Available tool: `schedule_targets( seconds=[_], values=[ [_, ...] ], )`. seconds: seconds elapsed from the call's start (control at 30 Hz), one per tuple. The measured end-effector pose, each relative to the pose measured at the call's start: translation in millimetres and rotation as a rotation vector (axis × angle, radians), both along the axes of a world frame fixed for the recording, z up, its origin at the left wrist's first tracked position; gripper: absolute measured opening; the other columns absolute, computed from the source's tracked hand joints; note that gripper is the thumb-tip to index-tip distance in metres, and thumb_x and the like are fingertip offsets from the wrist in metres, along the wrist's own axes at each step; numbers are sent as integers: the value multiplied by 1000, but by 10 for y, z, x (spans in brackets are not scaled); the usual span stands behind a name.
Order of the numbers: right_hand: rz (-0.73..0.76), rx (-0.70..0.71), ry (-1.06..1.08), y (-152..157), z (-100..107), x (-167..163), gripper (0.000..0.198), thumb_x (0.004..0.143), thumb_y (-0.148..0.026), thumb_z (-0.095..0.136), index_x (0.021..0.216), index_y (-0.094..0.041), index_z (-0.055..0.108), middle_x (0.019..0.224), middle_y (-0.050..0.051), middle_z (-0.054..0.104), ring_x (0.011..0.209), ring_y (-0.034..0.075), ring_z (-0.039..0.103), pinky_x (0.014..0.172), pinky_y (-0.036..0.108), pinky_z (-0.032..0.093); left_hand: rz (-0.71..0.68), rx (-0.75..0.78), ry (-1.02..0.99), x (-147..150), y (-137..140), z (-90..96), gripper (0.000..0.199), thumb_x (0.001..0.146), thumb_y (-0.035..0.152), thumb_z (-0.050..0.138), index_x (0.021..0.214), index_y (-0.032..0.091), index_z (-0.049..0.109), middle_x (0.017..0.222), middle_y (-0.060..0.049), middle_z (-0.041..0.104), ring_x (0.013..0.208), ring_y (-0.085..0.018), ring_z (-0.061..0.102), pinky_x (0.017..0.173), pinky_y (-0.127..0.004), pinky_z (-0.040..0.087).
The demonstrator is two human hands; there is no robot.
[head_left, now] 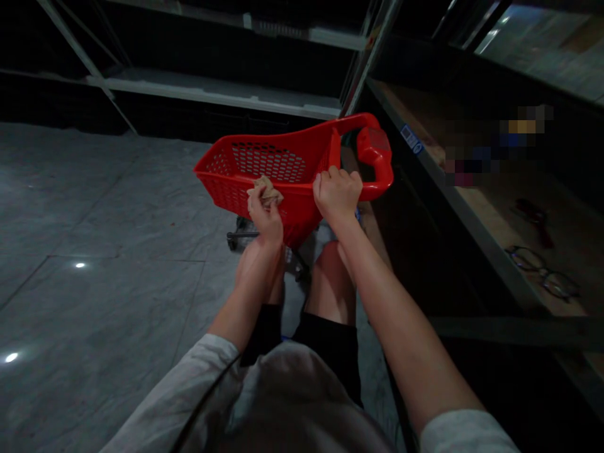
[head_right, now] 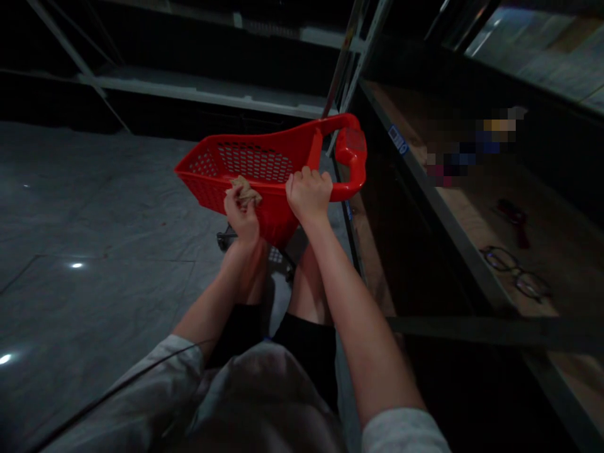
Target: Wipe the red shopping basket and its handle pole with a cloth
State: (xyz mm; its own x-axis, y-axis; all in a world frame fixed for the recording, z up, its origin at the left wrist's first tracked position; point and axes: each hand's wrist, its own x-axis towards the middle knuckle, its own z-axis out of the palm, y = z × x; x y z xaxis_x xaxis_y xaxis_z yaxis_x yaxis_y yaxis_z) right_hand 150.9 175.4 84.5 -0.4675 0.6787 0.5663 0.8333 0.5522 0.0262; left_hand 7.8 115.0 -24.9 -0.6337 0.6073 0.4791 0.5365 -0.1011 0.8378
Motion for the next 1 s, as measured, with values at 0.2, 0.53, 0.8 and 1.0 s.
schedule_targets(
  seconds=[0.2, 0.53, 0.8, 1.0],
  values=[
    [48, -10, -15, 5, 45, 38, 57, 107, -36, 21, 101, -9, 72, 95, 16, 68, 98, 27, 59, 92, 43, 36, -69, 116, -59, 691, 77, -67, 35, 90, 14, 51, 123, 23, 52, 129, -9, 60, 127, -21, 54, 113, -40, 43],
    [1, -2, -62, -83, 98, 108, 57, 108, -35, 23, 96, -11, 73, 98, 15, 72, 90, 24, 61, 85, 38, 34, -86, -60, -324, 531, 18, -555, 41, 79, 4, 48, 117, 17, 46, 117, -13, 62, 111, -21, 62, 103, -40, 50],
    [27, 0, -50, -177, 154, 147, 54, 108, -32, 26, 92, -12, 74, 95, 13, 74, 85, 22, 63, 80, 36, 32, -155, 250, -30, 655, 250, 366, 42, 94, 18, 47, 136, 23, 44, 137, -11, 56, 131, -21, 54, 115, -39, 42],
    [113, -68, -108, -287, 251, 293, 46, 108, -33, 27, 112, -15, 70, 105, 11, 74, 93, 22, 64, 83, 33, 34, -501, -226, 94, 896, -274, -650, 46, 84, 5, 49, 125, 24, 59, 127, -12, 62, 119, -25, 63, 105, -42, 52]
  ],
)
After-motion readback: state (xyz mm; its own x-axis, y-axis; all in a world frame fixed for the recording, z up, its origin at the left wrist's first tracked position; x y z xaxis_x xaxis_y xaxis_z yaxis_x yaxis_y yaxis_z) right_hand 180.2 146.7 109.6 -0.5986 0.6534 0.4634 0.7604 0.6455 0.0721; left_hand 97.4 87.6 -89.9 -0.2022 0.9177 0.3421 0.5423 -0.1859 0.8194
